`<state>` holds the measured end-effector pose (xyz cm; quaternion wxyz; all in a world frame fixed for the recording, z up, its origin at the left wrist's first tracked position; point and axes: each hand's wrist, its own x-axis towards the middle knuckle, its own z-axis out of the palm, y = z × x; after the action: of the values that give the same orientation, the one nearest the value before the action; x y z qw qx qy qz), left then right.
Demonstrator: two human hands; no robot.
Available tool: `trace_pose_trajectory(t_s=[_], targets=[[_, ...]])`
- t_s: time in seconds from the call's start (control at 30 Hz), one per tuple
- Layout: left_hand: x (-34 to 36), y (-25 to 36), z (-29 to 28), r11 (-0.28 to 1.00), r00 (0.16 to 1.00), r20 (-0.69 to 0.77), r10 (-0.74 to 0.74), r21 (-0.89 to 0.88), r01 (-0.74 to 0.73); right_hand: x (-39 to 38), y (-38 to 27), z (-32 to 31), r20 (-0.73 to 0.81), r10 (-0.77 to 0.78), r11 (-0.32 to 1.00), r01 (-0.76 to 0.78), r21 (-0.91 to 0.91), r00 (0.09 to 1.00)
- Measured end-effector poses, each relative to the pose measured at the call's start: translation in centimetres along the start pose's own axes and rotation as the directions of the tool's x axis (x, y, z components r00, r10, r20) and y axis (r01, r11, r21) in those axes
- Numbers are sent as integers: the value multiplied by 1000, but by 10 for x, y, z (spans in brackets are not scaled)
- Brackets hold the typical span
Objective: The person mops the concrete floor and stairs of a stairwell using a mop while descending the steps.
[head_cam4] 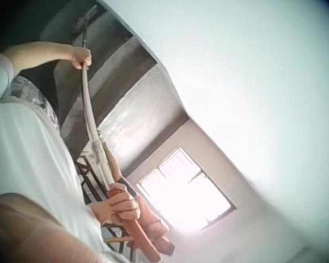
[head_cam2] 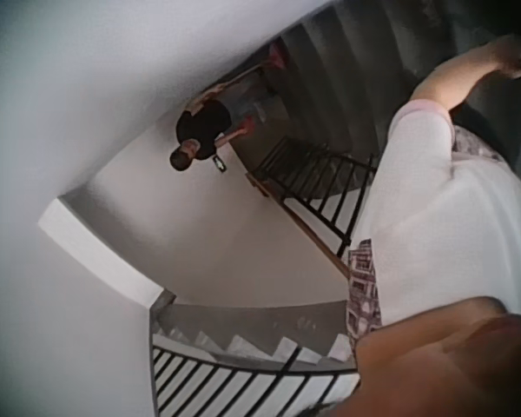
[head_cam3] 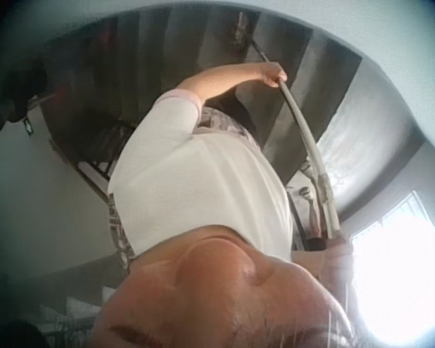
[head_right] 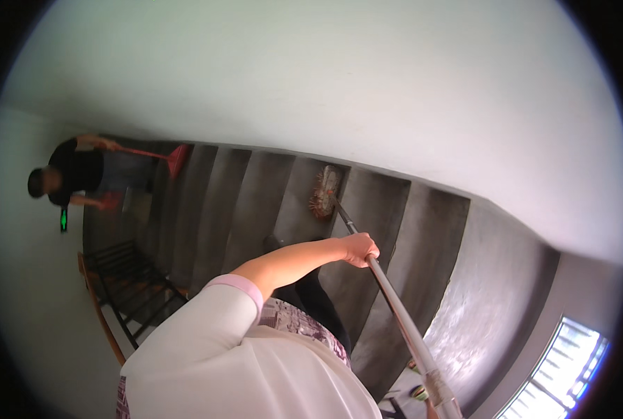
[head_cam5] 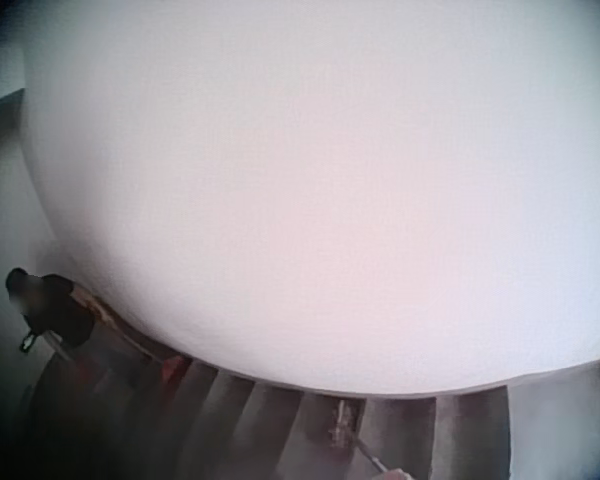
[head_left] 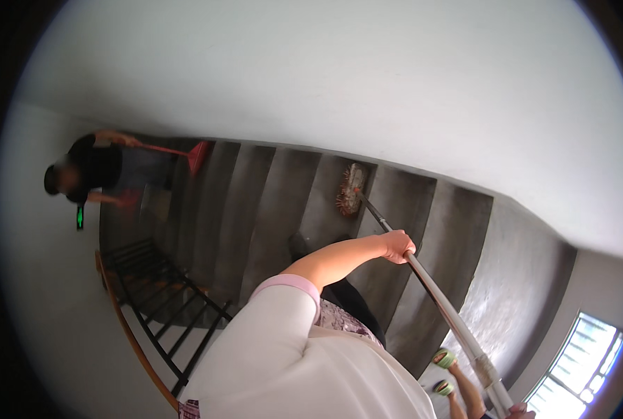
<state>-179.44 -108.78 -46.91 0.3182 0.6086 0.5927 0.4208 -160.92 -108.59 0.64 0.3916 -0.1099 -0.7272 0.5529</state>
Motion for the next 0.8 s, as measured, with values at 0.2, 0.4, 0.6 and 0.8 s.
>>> trace_pose_trajectory(t_s=[0.2,0.4,0.6,0.8], targets=[[-38,-24,-22,980,968,-163,-190,28,197,-3,24,1,-19,54,993,-56,-109,998],[-117,-40,-65,897,872,-260,-415,47,440,22,38,47,283,170,934,-246,259,944],[-176,-50,-60,922,668,-678,-306,-35,386,18,95,120,444,246,965,-260,-29,861],[-170,-46,-65,932,569,-769,-292,-95,350,54,96,166,735,121,945,-303,119,668]])
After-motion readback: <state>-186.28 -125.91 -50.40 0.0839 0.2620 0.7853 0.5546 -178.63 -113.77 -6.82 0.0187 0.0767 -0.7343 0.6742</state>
